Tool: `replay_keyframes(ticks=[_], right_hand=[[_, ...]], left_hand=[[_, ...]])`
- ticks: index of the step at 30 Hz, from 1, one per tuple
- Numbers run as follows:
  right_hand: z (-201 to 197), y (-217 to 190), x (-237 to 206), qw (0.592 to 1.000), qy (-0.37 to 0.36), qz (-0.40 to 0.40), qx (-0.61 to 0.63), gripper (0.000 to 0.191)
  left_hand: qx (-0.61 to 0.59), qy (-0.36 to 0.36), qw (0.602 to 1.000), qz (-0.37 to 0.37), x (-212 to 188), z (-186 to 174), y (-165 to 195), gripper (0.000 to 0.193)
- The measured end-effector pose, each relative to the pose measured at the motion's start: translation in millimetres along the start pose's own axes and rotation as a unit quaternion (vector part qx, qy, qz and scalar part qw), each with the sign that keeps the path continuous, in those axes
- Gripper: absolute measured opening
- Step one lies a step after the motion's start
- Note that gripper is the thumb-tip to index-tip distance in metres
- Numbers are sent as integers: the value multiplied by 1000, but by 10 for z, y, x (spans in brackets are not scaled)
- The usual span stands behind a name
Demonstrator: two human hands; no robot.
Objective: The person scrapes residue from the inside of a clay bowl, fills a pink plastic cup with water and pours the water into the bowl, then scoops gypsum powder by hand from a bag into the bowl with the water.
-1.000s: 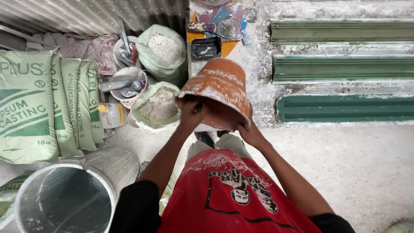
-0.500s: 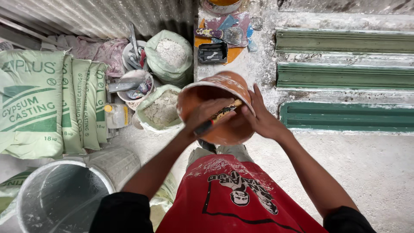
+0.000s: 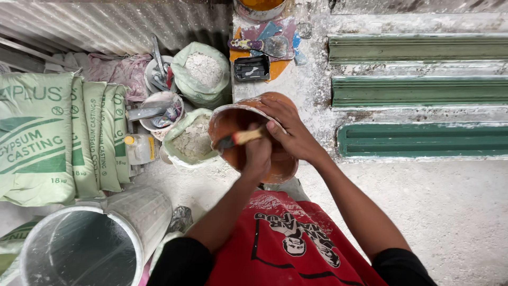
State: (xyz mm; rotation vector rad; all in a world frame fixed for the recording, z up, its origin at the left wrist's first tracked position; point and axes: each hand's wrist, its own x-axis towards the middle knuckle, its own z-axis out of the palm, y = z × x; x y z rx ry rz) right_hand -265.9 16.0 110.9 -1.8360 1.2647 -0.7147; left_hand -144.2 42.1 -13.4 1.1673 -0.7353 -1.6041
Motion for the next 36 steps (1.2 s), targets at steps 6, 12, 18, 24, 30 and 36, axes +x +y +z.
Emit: replay_keyframes(ticks=[6,12,18,24,30,36], right_hand=[[-168,-50,211,998,-51,-19,10,67],[-188,-139,299,994,-109,-21,6,66],[-132,-130,444,992,-121,-23,-17,61],[-198,-66,665,989,-137,-35,34,60],[-201,-59,813,990,-128,24,52,63],[-206,-50,819,989,-123,71,51,68]], left_hand=[[371,-69,896,235,-217,-131,-61,47],[612,-65,752,235,610,-482,457,50],[593,-252,633,429,457,-299,479,49],[675,-332,601,269,812,-393,706,35],[624,-300,572,440,505,-304,802,34],[748,-270,556,244,618,-241,1220,16]])
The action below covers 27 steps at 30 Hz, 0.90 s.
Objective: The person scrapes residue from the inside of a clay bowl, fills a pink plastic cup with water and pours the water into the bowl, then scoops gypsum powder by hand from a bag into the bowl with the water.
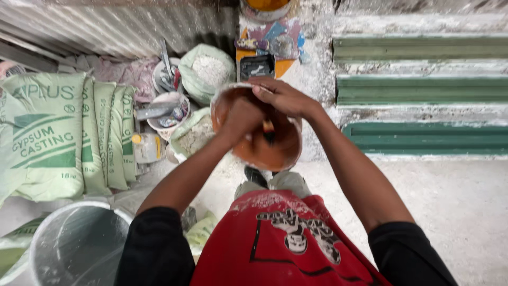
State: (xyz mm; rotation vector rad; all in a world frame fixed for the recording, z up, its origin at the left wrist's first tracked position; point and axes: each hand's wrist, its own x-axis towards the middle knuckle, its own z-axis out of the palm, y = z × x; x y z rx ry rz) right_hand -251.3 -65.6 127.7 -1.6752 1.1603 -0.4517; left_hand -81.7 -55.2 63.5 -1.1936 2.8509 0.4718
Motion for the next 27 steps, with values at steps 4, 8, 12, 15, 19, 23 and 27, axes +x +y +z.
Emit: replay_keyframes(ticks=[4,8,12,15,19,23,27], right_hand=[[88,-21,69,997,20,-30,-63,67],[119,-12,149,997,45,61,-2,68],[86,40,127,999,27,13,27,65],[126,29,129,998,50,1,29,65],[71,-9,167,994,58,62,67,65],[-82,24,135,989,-35,19,140,66],[-15,80,87,991,24,79,105,66]], left_hand=[[-31,41,998,30,-93,136,99,13],[15,88,982,165,-190,229,122,12],[114,69,991,32,-246,75,-253,11],[92,-35,995,-5,-310,56,-142,12],[-72,56,983,160,-441,-65,125,26],[58,181,968,165,-429,-358,-134,37],[112,146,983,-13,-374,-341,-224,17]])
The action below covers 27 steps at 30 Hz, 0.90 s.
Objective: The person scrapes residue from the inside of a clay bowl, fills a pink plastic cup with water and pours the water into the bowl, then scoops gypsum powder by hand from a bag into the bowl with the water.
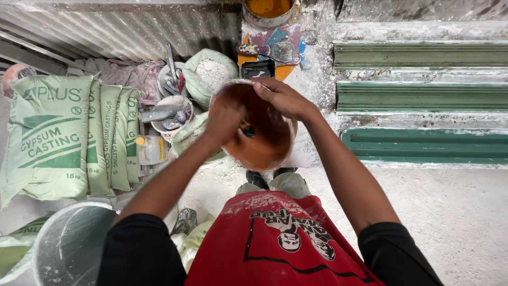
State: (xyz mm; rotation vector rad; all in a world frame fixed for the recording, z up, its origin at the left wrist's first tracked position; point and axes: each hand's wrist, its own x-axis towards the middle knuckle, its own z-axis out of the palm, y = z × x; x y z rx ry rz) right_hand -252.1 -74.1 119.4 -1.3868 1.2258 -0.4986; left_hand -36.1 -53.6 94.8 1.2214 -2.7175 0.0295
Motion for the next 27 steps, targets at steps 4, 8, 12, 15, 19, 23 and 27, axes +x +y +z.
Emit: replay_keyframes(ticks=[4,8,12,15,19,23,27], right_hand=[[82,-7,95,997,37,-57,-23,67],[-48,-57,163,999,-8,-32,7,68],[-98,-30,104,996,-37,74,29,64],[1,-1,88,997,9,-76,-20,63],[129,-8,69,989,71,-123,-43,58],[153,-60,3,992,75,-85,-48,57],[171,-108,-37,989,86,-82,-93,56]], left_hand=[[-292,-279,914,30,-76,33,462,29],[20,0,964,264,-24,-167,321,36],[-24,26,996,83,36,-155,-302,76],[-65,-207,972,-90,-70,176,-104,29],[-489,-324,765,-266,-167,545,558,29],[-742,-17,572,-349,-82,636,824,25],[-657,187,640,-352,-197,817,1174,23]])
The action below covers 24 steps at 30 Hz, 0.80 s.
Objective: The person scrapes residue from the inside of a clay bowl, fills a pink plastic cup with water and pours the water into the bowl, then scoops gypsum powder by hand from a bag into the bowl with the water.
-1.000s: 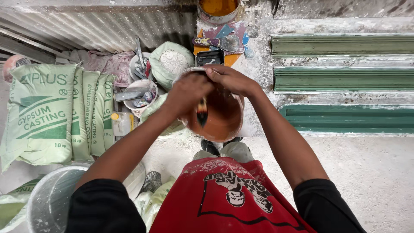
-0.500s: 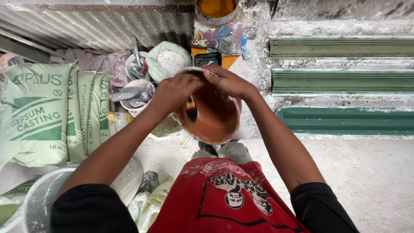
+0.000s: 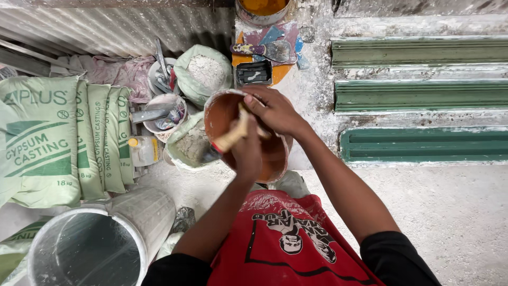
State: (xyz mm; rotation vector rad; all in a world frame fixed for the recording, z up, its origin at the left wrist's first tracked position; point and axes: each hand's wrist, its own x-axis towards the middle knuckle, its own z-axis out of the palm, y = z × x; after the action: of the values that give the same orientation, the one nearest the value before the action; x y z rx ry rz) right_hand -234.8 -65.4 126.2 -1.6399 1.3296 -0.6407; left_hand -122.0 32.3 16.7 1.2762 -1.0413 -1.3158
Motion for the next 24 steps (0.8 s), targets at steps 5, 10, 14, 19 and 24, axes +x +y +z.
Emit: replay_keyframes(ticks=[5,10,14,19,24], right_hand=[[-33,18,-16,998,-36,-60,-2,54],[-45,119,-82,995,-32,-81,-50,56],[-159,300,-102,997,0,-52,50,62],[-571,721,-540,956,17,166,241,94],[-679,1101,-1428,890,93,374,243,95]], left_hand=[[346,-112,915,173,309,-239,-334,20],[487,-206,841,119,1003,-482,-239,19],[541,-349,722,253,825,-105,-47,15],[321,-470,790,229,1106,-114,783,32],[181,-278,941,68,2083,129,1269,36]])
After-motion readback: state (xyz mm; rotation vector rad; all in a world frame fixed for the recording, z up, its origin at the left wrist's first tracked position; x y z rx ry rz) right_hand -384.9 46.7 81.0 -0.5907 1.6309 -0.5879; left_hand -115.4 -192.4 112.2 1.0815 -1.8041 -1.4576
